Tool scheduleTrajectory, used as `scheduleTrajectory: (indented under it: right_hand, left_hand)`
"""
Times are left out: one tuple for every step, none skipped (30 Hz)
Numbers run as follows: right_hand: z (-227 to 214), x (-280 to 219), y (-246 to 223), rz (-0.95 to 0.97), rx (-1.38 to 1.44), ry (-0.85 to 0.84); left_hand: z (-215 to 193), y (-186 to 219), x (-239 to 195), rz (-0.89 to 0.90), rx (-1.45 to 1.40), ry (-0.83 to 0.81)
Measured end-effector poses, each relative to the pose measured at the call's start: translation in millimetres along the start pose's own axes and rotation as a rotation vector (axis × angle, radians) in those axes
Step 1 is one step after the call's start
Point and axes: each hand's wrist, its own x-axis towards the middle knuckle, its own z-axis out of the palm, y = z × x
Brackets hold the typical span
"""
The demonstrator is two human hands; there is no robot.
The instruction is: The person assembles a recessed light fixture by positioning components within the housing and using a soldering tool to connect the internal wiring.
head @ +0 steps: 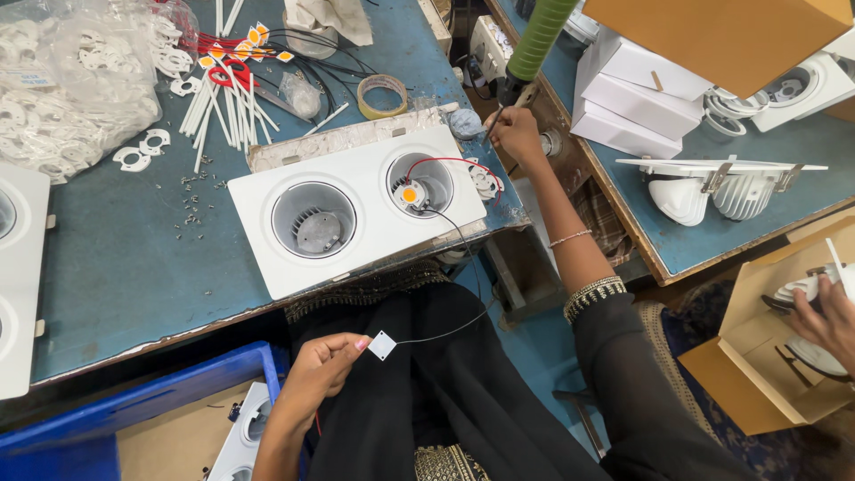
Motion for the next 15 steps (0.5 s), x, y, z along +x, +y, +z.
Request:
scheduleTrajectory:
  right_hand:
    - [0, 0, 3, -0.030, 0.045, -0.011]
    - [0, -2, 4, -0.036, 0.052, 0.038]
    - [1, -3, 5, -0.043, 0.060, 0.087]
    - [3, -6, 2, -0.051, 0.067, 0.136]
    - [4, -7, -2, -0.083, -0.022, 0.157]
    - [5, -8, -7, -0.115, -0.111, 0.178]
    - [6, -9, -10, -0.146, -0.201, 0.199]
    - [6, -10, -13, -0.153, -0.215, 0.168]
    - [7, -9, -15, -0.159, -0.229, 0.139]
    - [8, -7, -17, -0.166, -0.243, 0.109]
    - [9, -6, -17, -0.123, -0.228, 0.104]
    - [10, -4, -17, -0.080, -0.213, 0.099]
    - [12, -3, -18, -0.038, -0.197, 0.094]
    - [13, -4, -17, -0.006, -0.156, 0.106]
    - [15, -7, -17, 0.025, -0.115, 0.118]
  left_hand:
    - [0, 0, 1, 0.003, 0.000, -0.001]
    - [1, 1, 1, 0.005, -0.001, -0.001]
    - [1, 2, 1, 0.007, -0.001, -0.006]
    - [2, 3, 2, 0.009, -0.002, -0.011]
    - [3, 4, 2, 0.012, -0.002, -0.017]
    - [3, 5, 3, 0.017, -0.002, -0.020]
    - [4, 5, 4, 0.023, -0.002, -0.024]
    - [4, 5, 4, 0.028, -0.003, -0.028]
    - [4, 5, 5, 0.029, -0.004, -0.033]
    - [5, 6, 6, 0.029, -0.006, -0.037]
    - [5, 5, 6, 0.029, -0.010, -0.041]
    - [5, 4, 7, 0.033, -0.011, -0.046]
    - [5, 3, 7, 0.038, -0.011, -0.051]
    - [4, 2, 7, 0.043, -0.011, -0.056]
    - [4, 2, 8, 0.037, -0.011, -0.057]
